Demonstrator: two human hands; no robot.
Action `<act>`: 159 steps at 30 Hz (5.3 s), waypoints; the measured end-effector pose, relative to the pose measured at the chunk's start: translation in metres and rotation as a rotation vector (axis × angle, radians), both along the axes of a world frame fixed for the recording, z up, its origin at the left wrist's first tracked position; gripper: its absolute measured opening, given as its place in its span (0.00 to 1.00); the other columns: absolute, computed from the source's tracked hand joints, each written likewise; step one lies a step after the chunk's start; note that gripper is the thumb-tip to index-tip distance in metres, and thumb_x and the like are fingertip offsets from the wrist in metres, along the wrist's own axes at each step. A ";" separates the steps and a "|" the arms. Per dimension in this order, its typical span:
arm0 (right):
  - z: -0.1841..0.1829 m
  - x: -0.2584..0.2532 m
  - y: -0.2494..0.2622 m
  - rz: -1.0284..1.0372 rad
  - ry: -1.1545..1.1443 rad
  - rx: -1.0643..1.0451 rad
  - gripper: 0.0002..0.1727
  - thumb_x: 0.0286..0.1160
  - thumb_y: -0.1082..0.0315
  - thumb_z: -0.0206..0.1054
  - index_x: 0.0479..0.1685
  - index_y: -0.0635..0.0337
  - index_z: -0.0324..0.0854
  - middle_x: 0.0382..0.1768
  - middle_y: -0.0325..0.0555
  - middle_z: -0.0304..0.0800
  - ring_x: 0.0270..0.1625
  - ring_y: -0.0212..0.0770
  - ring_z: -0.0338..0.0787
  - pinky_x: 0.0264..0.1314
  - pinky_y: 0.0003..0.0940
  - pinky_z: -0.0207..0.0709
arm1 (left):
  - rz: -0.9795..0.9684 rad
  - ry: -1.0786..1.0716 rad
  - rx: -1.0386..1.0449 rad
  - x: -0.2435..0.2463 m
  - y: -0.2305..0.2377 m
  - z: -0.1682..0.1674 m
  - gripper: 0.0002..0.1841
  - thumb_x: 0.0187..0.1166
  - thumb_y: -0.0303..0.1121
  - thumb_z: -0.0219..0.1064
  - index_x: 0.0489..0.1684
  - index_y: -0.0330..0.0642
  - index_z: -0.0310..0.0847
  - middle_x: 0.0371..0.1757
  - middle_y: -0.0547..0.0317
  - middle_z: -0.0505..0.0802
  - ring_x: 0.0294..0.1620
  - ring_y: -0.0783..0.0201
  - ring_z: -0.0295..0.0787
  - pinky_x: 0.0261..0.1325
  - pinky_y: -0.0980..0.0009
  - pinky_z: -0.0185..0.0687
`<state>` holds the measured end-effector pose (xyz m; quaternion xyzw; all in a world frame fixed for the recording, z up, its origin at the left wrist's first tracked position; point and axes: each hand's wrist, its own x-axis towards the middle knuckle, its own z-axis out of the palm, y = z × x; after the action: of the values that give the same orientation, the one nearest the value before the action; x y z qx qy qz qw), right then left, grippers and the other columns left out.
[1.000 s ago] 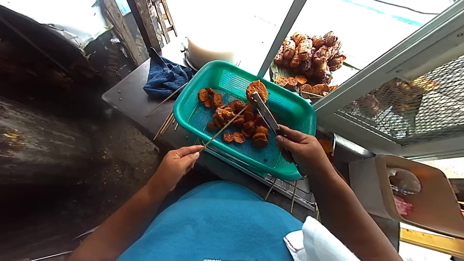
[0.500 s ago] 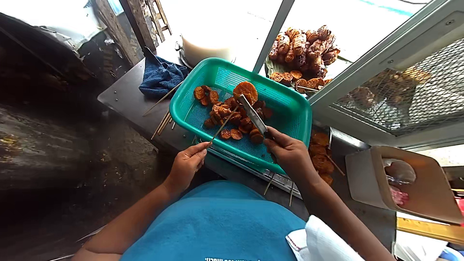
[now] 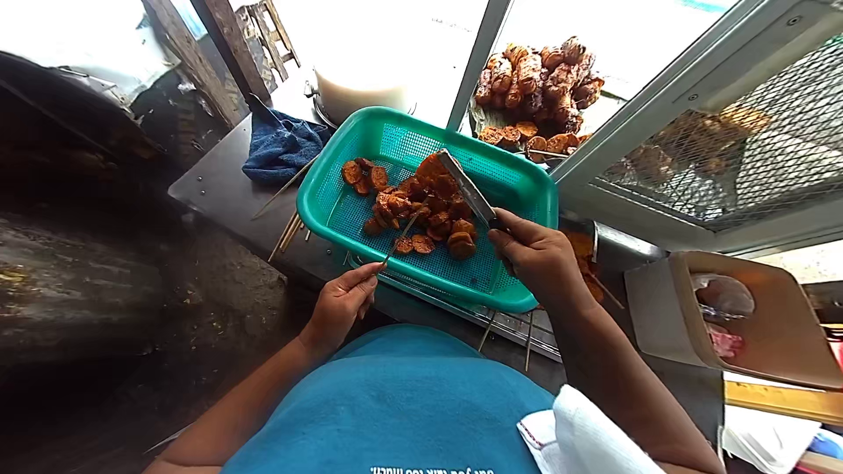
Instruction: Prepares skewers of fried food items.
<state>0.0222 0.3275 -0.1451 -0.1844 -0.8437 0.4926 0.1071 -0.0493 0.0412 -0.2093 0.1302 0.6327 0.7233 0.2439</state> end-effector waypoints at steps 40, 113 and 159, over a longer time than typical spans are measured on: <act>0.015 -0.147 0.021 0.515 -0.478 0.831 0.21 0.89 0.54 0.60 0.72 0.51 0.81 0.54 0.63 0.91 0.62 0.69 0.89 0.59 0.74 0.77 | 0.236 0.127 -0.138 -0.042 -0.052 0.043 0.17 0.87 0.27 0.55 0.67 0.39 0.85 0.24 0.66 0.82 0.16 0.78 0.69 0.19 0.86 0.65; 0.035 -0.083 0.079 0.441 -0.175 -0.056 0.20 0.86 0.73 0.61 0.73 0.54 0.84 0.26 0.35 0.85 0.16 0.22 0.71 0.16 0.15 0.64 | 0.104 0.065 -0.249 -0.032 -0.047 0.028 0.14 0.85 0.28 0.60 0.60 0.40 0.90 0.22 0.70 0.84 0.16 0.81 0.68 0.20 0.87 0.60; 0.034 -0.081 0.103 0.313 -0.812 0.969 0.24 0.85 0.60 0.67 0.80 0.40 0.79 0.58 0.63 0.92 0.62 0.71 0.89 0.55 0.75 0.78 | 0.295 0.134 -0.250 -0.036 -0.056 0.016 0.14 0.82 0.29 0.60 0.58 0.37 0.89 0.24 0.73 0.85 0.17 0.82 0.73 0.21 0.88 0.67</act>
<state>-0.0588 0.4309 -0.1113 -0.1616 -0.9606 -0.0429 -0.2221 -0.0857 -0.0146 -0.1935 0.0524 0.7447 0.6567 0.1070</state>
